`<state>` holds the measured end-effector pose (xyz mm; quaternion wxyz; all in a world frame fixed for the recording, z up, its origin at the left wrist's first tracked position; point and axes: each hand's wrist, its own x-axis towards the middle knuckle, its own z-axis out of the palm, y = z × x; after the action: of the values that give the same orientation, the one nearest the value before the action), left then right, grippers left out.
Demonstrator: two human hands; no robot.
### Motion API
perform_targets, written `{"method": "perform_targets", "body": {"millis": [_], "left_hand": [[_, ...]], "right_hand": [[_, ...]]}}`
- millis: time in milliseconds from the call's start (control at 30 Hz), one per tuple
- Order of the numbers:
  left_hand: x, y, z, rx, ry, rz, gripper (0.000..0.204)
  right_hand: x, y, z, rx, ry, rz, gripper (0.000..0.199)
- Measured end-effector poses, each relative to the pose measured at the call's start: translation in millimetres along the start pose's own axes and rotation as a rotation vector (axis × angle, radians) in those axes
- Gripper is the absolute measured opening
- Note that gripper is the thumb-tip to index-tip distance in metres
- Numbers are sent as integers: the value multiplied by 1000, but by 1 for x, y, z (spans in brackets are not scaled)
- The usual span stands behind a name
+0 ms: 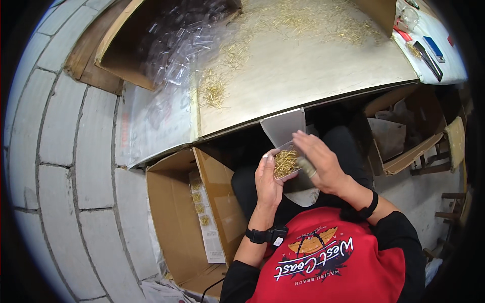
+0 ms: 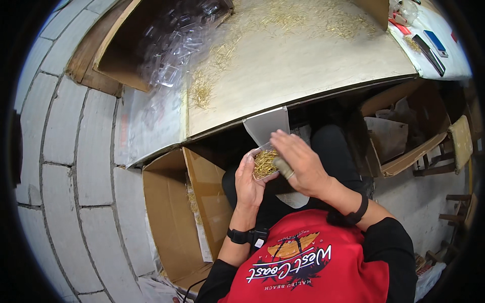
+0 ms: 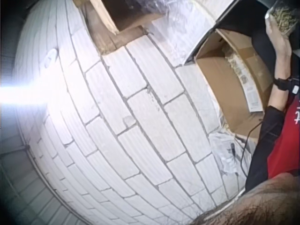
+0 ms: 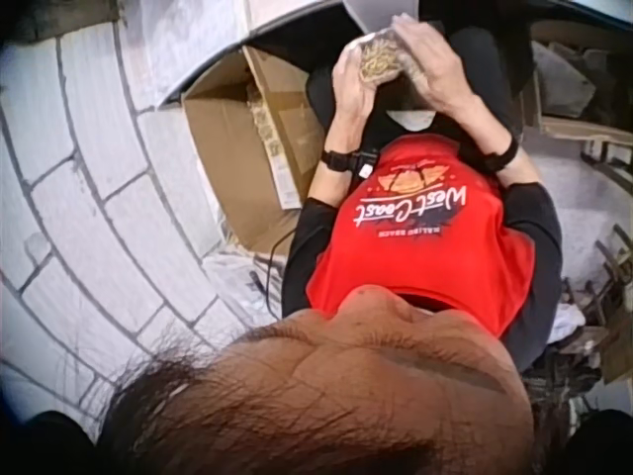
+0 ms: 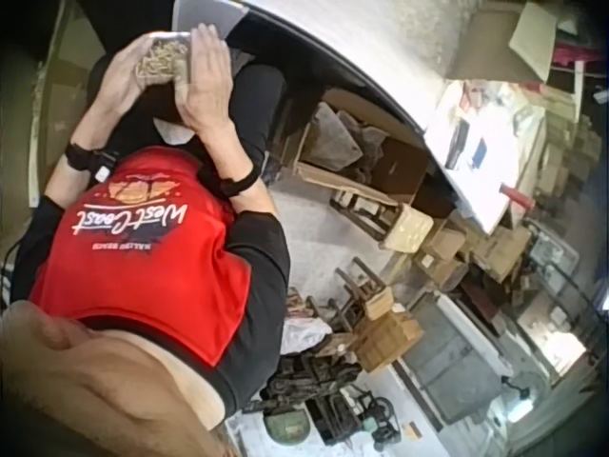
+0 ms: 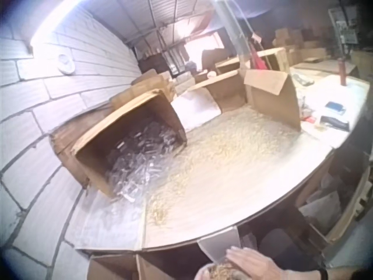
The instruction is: The person sits at a table and repeatedly scoops small yellow items from a pile into clear plastic containers. They then place the filled containers into a cardboard box. The process is repetitive, involving gathering the items, filling the containers, and organizing them in the box.
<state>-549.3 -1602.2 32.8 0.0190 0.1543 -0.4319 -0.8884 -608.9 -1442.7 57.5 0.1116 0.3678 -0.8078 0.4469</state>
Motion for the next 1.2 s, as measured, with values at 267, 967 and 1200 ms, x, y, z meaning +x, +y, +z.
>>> {"method": "perform_targets", "body": {"millis": [267,967,1200], "left_hand": [[-3,1,1,11,-16,0,32],[-2,-2,-3,-12,9,8,32],[-2,-6,-3,-19,39,7,31]], "right_hand": [[-2,21,11,33,-26,93,37],[5,8,2,-124,-82,-55,49],[-9,14,18,-109,-198,13,47]]}}
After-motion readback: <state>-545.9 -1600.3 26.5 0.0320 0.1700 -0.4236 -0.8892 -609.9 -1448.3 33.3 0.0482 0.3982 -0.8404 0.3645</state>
